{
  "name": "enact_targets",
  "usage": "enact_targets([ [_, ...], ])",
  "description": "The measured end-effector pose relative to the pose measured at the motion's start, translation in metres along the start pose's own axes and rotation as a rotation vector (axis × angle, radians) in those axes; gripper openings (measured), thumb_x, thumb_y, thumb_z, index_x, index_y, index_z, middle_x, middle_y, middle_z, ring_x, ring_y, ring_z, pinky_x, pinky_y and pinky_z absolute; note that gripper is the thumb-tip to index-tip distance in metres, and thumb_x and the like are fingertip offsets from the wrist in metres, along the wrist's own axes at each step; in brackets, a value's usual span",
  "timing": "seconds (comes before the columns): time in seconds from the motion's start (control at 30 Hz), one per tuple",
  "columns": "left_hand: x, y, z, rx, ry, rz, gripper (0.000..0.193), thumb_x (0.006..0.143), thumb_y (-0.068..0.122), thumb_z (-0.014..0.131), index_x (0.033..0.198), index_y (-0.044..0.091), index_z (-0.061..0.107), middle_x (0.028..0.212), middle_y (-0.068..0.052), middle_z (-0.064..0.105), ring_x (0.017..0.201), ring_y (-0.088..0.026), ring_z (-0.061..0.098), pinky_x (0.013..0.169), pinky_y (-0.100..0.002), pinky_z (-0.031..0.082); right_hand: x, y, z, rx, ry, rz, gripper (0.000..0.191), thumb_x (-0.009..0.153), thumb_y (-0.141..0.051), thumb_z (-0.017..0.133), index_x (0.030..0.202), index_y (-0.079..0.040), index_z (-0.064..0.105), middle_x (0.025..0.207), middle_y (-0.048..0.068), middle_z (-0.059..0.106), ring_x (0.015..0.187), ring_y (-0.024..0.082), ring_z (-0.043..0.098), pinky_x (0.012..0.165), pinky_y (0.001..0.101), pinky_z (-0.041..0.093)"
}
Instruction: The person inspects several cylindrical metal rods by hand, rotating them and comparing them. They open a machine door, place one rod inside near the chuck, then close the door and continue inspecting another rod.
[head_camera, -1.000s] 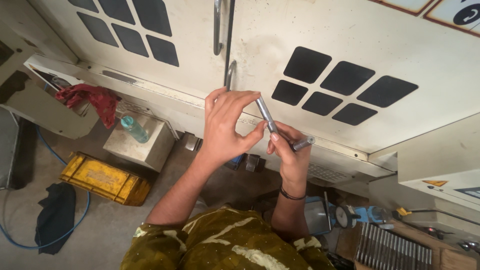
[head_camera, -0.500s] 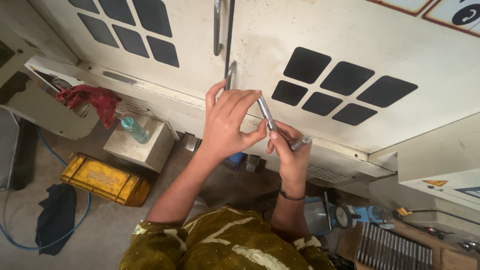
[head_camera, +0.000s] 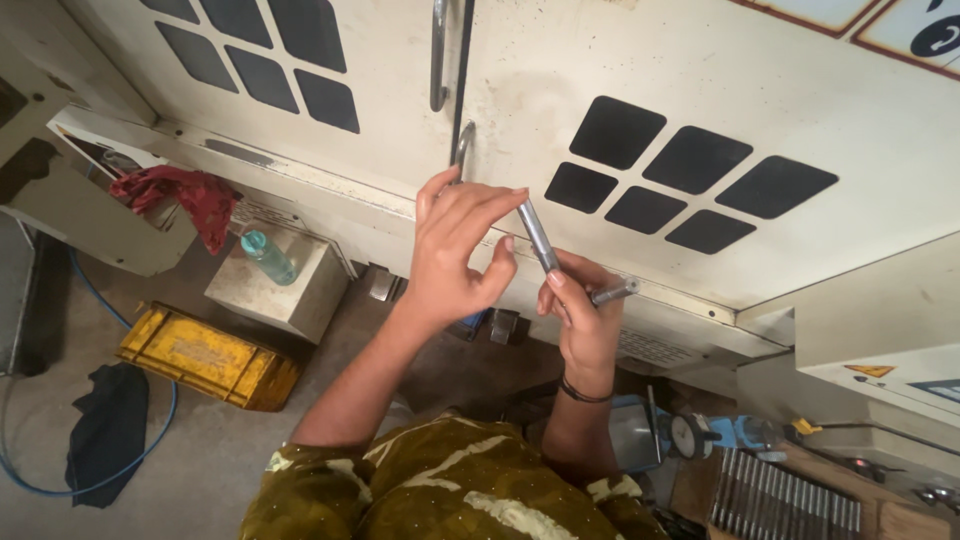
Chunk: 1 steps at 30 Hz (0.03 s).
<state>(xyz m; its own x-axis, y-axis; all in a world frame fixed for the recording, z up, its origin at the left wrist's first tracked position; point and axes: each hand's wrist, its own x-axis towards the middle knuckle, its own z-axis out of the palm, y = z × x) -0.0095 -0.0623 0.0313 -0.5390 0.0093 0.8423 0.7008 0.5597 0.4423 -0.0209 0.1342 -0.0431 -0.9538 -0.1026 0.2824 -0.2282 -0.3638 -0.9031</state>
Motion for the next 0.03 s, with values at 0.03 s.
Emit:
enact_targets([
  [0.03,0.0003,0.0013,-0.0013,-0.023,-0.010,-0.017,0.045,0.082,0.005,0.069,0.127,0.008,0.068,0.118,-0.009,0.070,0.114,-0.026,0.065,0.122,-0.049,0.035,-0.0006,0.0024,-0.0012,0.003,0.002,-0.004,0.032,0.095,-0.007,0.068,0.122,0.010,0.071,0.068,0.009,0.065,0.056,0.010,0.055,0.051,0.0226,0.030],
])
